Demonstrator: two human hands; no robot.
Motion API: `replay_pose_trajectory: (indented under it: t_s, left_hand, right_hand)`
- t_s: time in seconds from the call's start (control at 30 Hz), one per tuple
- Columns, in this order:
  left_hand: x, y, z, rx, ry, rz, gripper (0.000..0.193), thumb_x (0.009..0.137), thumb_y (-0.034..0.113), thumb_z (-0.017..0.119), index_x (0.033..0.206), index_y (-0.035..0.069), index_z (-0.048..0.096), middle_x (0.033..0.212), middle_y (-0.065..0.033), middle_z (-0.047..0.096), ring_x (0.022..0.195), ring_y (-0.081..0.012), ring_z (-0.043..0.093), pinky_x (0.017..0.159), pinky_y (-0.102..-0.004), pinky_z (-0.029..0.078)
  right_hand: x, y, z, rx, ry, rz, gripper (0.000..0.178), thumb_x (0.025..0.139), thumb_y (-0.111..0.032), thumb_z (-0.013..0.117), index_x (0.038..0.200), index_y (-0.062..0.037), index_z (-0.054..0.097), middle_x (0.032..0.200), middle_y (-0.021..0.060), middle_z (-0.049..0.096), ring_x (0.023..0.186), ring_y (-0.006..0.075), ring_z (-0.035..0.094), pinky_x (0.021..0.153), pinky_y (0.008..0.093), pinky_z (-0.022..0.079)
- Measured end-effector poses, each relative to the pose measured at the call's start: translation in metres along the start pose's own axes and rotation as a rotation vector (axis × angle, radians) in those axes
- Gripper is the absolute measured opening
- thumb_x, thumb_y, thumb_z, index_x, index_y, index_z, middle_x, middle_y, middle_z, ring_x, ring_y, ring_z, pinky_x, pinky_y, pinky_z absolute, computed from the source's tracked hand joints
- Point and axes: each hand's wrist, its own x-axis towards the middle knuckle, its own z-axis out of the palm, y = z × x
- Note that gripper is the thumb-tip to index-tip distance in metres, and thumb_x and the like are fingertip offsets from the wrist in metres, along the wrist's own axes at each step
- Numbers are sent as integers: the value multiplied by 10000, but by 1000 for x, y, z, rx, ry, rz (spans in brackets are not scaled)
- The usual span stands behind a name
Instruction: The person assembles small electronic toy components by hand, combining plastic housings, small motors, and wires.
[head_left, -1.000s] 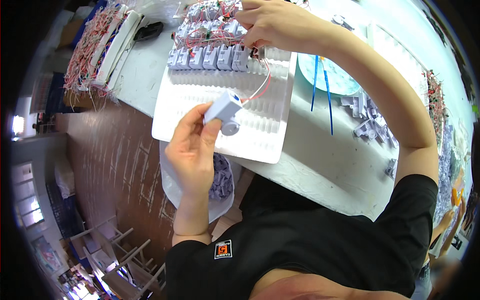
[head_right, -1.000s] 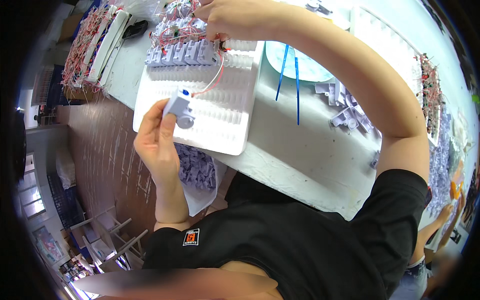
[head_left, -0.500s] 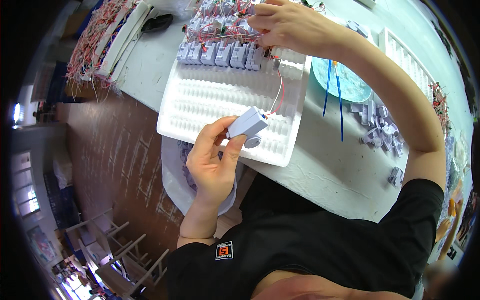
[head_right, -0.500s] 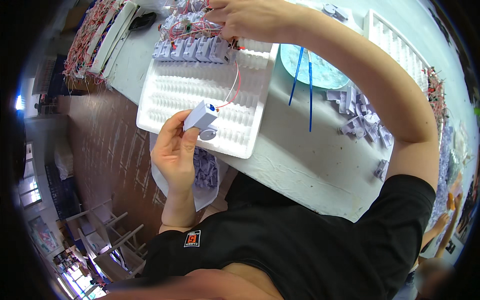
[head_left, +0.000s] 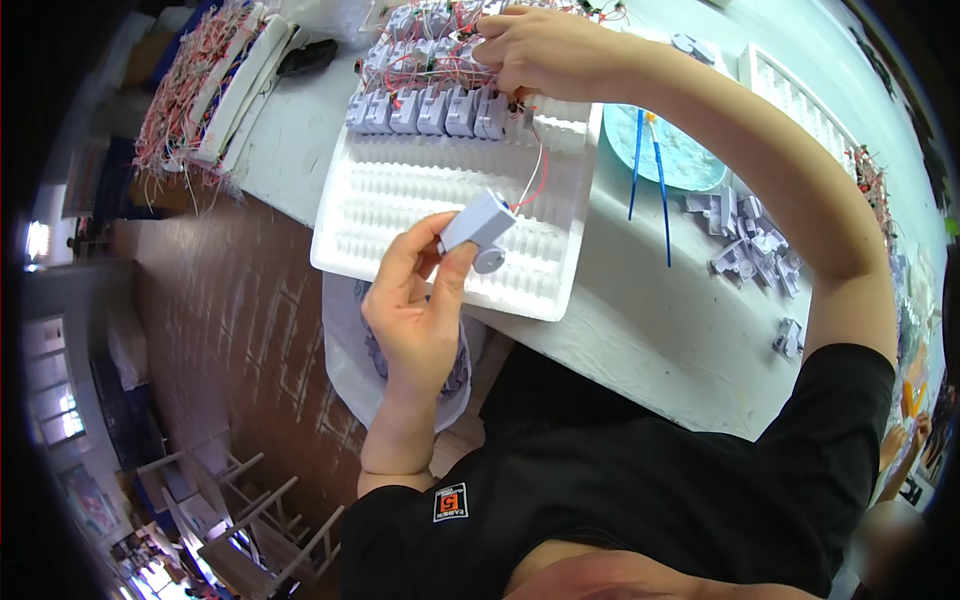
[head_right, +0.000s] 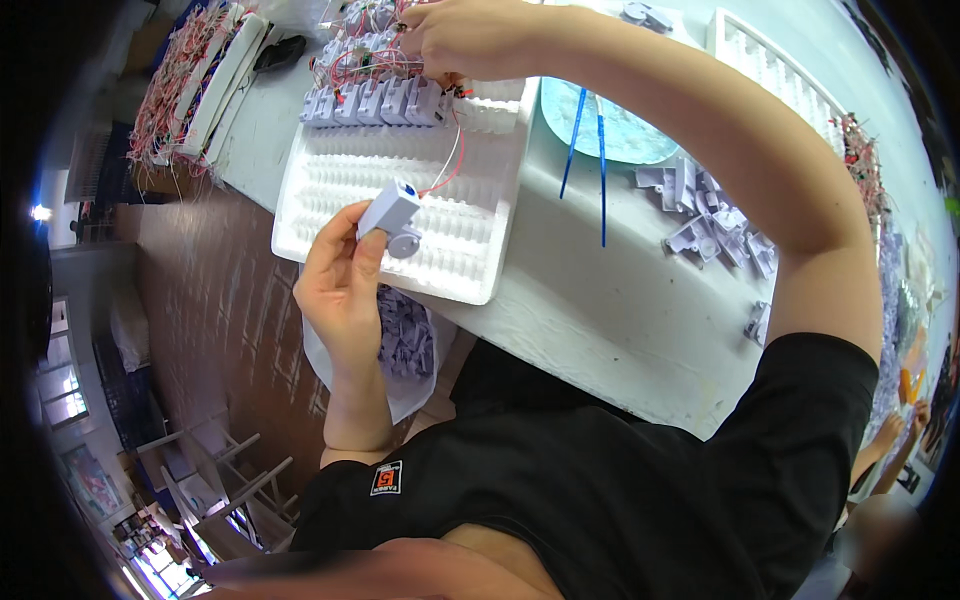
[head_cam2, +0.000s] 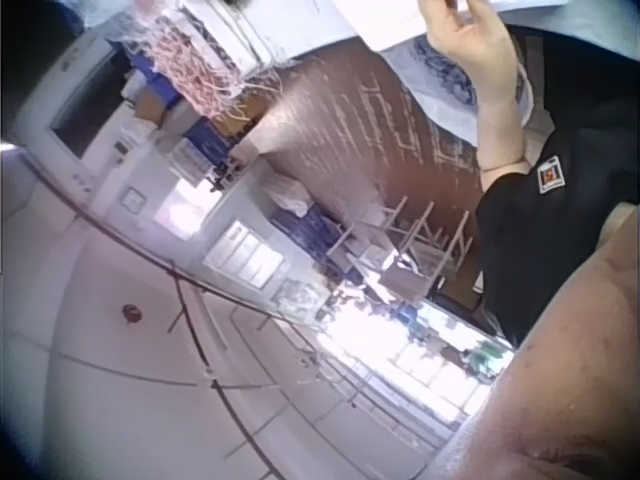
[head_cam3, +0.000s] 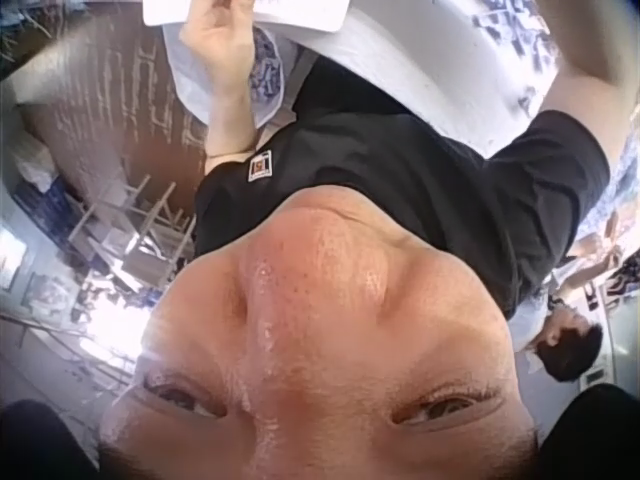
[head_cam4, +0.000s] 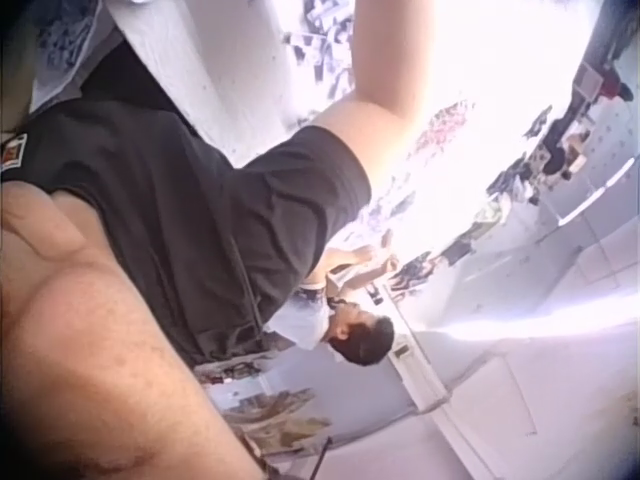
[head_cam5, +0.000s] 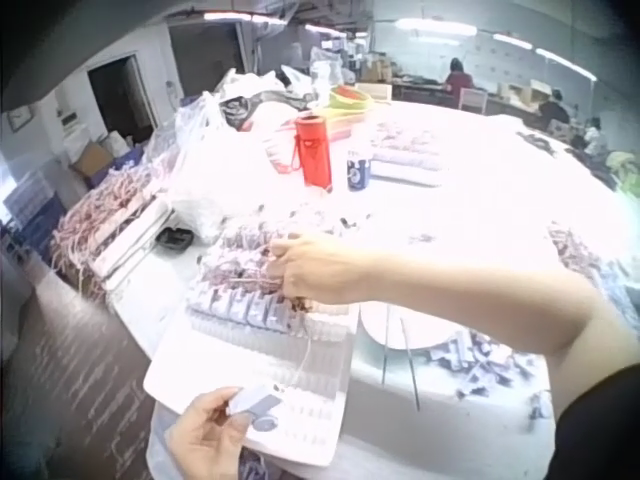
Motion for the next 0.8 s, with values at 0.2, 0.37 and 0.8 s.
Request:
replay_pose_trajectory:
  t_s: [0.2,0.37,0.8]
  left_hand:
    - [49,10,1,-25,-2,-23,242,975,46,707,1186,-63,664,985,-49,666,860,-81,615,759,-227,493]
    - [81,13,21,-8,10,51,230,960,37,718,1163,-63,677,991,-64,682,888,-95,669,745,-223,531]
    - [96,12,46,674,-138,243,201,933,78,749,1099,-33,727,958,-84,733,837,-121,699,736,-253,552]
  right_hand:
    - [-8,-42,-60,382,284,350,90,807,-132,695,772,-61,740,958,121,665,1079,323,585,929,424,485]
    - [-36,-59,-70,488,-14,374,496,803,-133,755,1277,-28,656,1261,107,604,1284,278,489,1077,385,426]
    - [-38,-30,-12,83,309,350,98,732,-116,721,746,-19,729,884,142,666,973,333,612,865,435,501]
